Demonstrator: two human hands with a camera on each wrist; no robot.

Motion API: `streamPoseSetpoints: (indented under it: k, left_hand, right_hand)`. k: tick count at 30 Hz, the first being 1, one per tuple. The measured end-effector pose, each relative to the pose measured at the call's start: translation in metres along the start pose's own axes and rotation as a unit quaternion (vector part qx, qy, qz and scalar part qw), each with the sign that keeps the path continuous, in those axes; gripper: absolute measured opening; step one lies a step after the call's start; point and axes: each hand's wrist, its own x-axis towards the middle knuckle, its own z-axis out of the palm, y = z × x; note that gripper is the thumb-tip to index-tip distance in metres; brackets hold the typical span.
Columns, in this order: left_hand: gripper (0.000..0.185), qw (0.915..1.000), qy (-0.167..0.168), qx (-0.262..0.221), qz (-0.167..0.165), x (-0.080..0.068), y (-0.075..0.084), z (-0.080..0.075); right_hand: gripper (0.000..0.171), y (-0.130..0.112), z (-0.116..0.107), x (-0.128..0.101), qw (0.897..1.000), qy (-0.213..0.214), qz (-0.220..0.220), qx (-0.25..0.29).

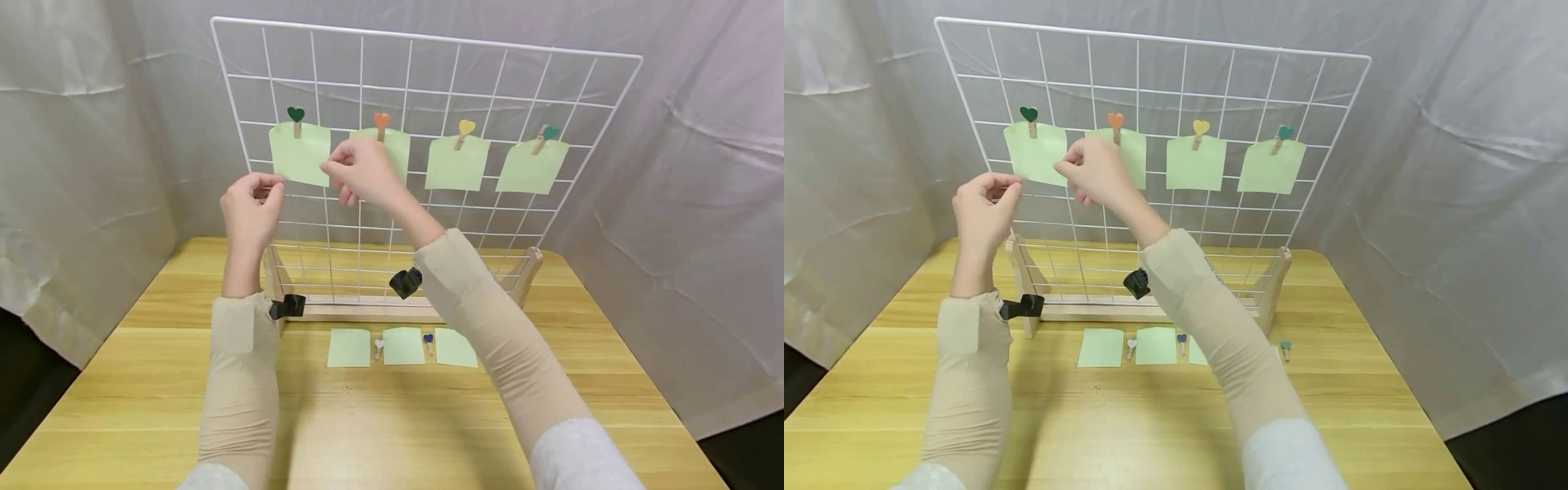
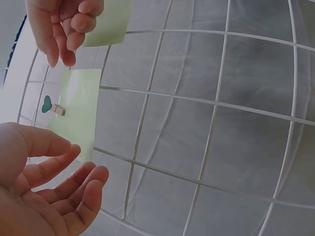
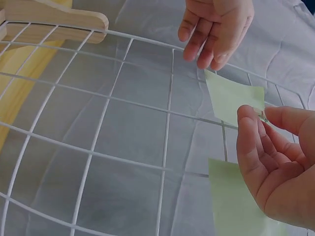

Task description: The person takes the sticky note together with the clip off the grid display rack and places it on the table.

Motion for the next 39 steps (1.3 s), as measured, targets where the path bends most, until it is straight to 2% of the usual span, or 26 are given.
streamPoseSetpoints:
  k: [7,12,21,25,39]
  left_hand:
    - [0.022,0.9997,0.019,-0.007,-0.014,0.005,0.001,-0.002]
    - [0.021,0.9990,0.021,-0.023,-0.032,0.008,0.001,-0.003]
    - [0.014,0.9889,0.014,-0.136,-0.059,0.011,0.005,0.000]
    - [0.013,0.9871,0.017,-0.149,-0.055,0.012,0.006,0.001]
    - [0.007,0.9814,0.029,-0.183,-0.049,0.010,0.007,-0.004]
  right_hand:
    - [0.016,-0.006,0.002,0.009,1.000,0.013,-0.005,-0.004]
    - [0.016,-0.008,-0.001,0.013,1.000,0.021,-0.003,0.007]
    - [0.015,-0.015,-0.005,0.015,0.999,0.031,-0.002,0.023]
    - [0.014,-0.018,-0.006,0.016,0.999,0.033,0.002,0.032]
    - [0.023,-0.025,-0.007,0.023,0.997,0.033,-0.026,0.061]
